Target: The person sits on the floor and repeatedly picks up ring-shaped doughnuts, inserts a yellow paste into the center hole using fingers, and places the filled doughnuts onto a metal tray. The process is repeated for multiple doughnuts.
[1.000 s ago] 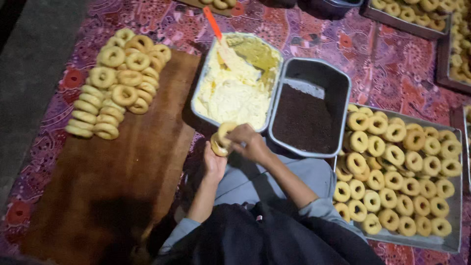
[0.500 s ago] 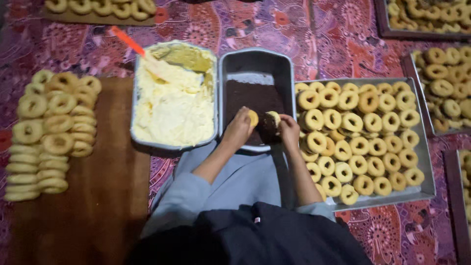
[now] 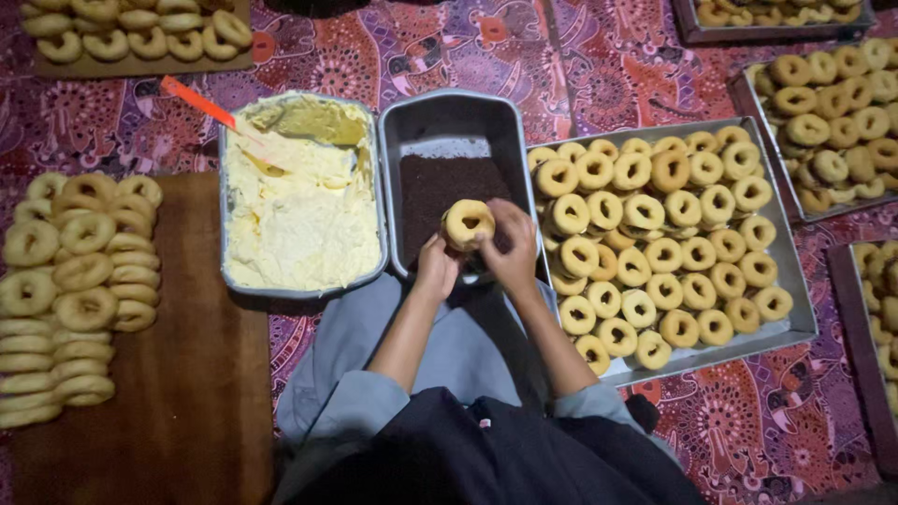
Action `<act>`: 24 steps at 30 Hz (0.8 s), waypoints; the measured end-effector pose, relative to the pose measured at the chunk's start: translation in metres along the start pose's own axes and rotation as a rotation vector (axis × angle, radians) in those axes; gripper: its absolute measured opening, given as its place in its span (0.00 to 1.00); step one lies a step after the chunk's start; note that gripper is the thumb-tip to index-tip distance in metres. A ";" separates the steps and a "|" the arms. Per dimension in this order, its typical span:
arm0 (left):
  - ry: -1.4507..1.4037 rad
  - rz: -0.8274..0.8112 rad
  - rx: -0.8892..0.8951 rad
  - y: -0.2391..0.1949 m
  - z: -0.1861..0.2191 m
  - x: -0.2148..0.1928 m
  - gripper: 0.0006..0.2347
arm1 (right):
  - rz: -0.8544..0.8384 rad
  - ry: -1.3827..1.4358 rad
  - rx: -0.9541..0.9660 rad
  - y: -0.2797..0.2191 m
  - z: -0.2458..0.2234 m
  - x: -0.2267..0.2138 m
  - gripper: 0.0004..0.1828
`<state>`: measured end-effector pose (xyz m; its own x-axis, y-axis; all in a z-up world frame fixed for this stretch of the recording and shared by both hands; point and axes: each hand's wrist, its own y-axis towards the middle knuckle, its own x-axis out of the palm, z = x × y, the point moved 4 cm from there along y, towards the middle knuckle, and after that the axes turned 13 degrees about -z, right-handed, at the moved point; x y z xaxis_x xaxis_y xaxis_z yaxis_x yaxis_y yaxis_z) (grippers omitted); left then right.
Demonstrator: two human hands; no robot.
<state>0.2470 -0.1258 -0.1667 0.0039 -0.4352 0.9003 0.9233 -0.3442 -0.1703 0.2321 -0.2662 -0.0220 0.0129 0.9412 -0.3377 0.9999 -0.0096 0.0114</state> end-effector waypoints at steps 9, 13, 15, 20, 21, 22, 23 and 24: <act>1.623 0.165 0.208 -0.034 0.028 0.069 0.20 | 0.256 1.136 0.369 -0.055 0.136 -0.102 0.12; 1.586 0.338 0.413 -0.111 0.075 0.036 0.14 | 0.599 0.957 0.153 -0.077 0.181 -0.193 0.13; 1.334 0.546 0.530 -0.161 0.103 -0.006 0.08 | 0.641 0.958 0.242 -0.077 0.193 -0.205 0.14; 1.180 1.198 0.481 -0.289 0.180 -0.132 0.16 | 0.578 0.769 0.453 -0.050 0.188 -0.184 0.24; 1.244 1.439 0.378 -0.314 0.197 -0.152 0.19 | 0.603 0.587 0.481 -0.051 0.180 -0.183 0.27; 1.328 1.520 0.391 -0.330 0.217 -0.168 0.24 | 0.630 0.398 0.519 -0.056 0.172 -0.184 0.30; 1.417 1.591 0.397 -0.335 0.238 -0.182 0.29 | 0.662 0.118 0.552 -0.064 0.163 -0.188 0.32; 1.506 1.662 0.400 -0.341 0.258 -0.193 0.34 | 0.681 -0.209 0.570 -0.065 0.153 -0.188 0.35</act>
<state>0.0306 0.2905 -0.1792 0.5747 -0.2384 -0.7829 0.4213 0.9063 0.0333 0.1659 -0.4943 -0.1028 0.5471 0.5914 -0.5924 0.6276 -0.7581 -0.1772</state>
